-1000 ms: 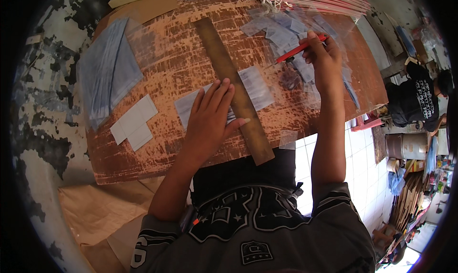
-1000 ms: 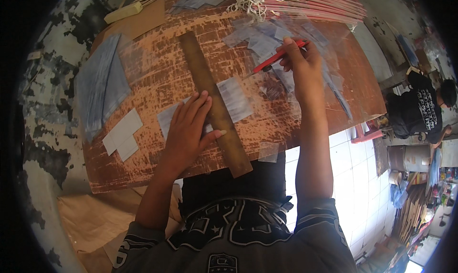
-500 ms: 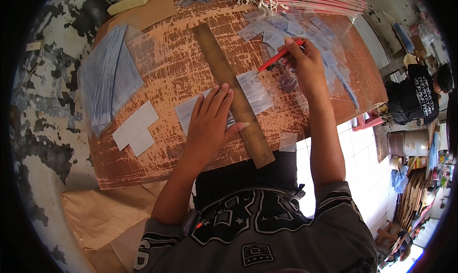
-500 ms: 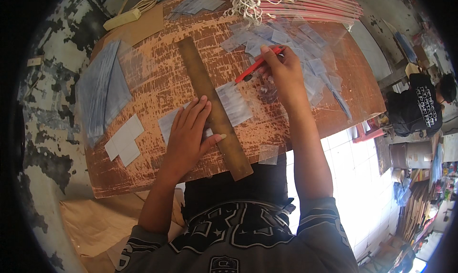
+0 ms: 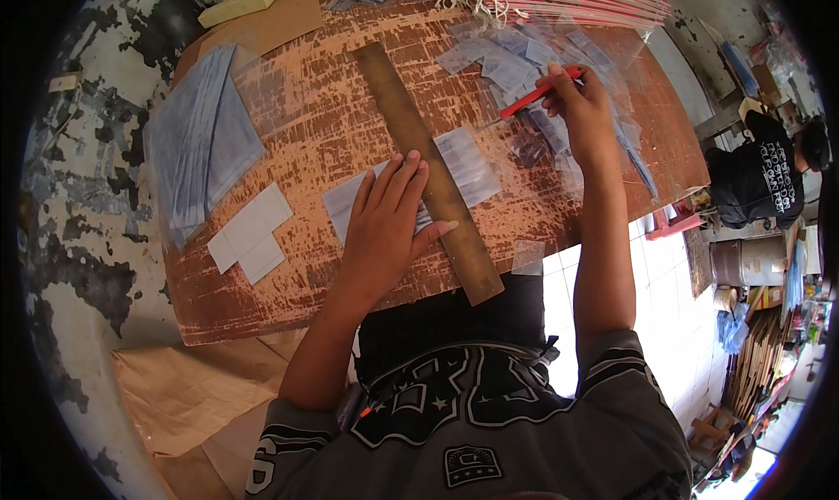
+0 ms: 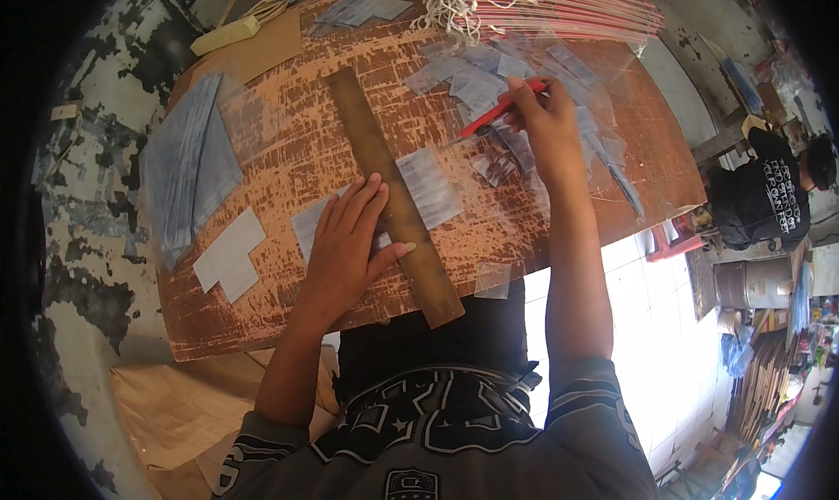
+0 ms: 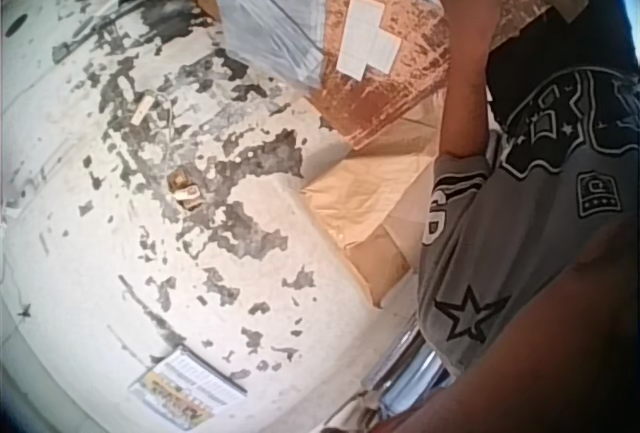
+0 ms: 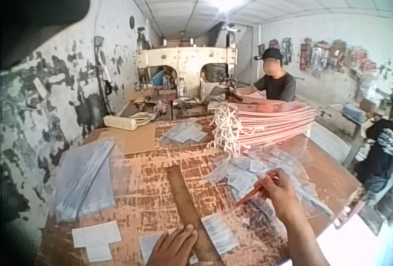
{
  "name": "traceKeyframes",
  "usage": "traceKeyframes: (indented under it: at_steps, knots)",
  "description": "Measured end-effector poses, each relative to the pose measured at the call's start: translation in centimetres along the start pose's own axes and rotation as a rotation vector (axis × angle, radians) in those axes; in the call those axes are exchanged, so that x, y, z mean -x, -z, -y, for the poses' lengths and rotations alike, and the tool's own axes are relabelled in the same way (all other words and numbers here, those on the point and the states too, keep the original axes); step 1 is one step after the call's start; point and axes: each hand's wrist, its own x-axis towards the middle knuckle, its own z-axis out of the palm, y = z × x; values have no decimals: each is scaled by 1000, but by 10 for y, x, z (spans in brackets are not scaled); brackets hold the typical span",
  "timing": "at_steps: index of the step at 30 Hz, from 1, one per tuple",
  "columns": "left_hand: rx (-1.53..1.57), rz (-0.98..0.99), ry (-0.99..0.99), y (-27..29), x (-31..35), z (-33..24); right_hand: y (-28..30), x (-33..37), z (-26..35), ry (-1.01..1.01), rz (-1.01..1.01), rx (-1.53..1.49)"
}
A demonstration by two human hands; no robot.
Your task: The person uses a ruler and a red utility knife to cut a translucent plastic sheet on a wooden workbench. They measure the sheet, score it along the ruler, and then snap it to separate the pieces. The person handles the cut pieces, stacking them on the table.
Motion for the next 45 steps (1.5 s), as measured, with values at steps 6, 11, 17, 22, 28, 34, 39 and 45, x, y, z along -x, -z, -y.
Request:
traceKeyframes:
  at_steps: [6, 11, 17, 22, 28, 34, 39, 45]
  knots:
    - [-18, -19, -11, 1, -1, -1, 7, 18, 15, -59, 14, -106]
    - [9, -9, 0, 1, 0, -1, -8, 43, 18, -153, 84, -138]
    - [26, -3, 9, 1, -1, -1, -3, 40, 5, -113, 67, -76]
    - [30, -8, -3, 1, 0, 1, 19, 31, 3, -48, 11, -1]
    - [29, -12, -5, 0, -1, 0, 17, 39, 13, -102, 11, -76]
    - [31, -9, 0, 1, 0, 0, -7, 56, 16, -136, 106, -63]
    - [38, -13, -8, 1, -1, 0, 9, 52, 4, -98, 26, -10]
    - [24, -28, -12, 1, -1, 0, 23, 47, 15, -39, -5, 10]
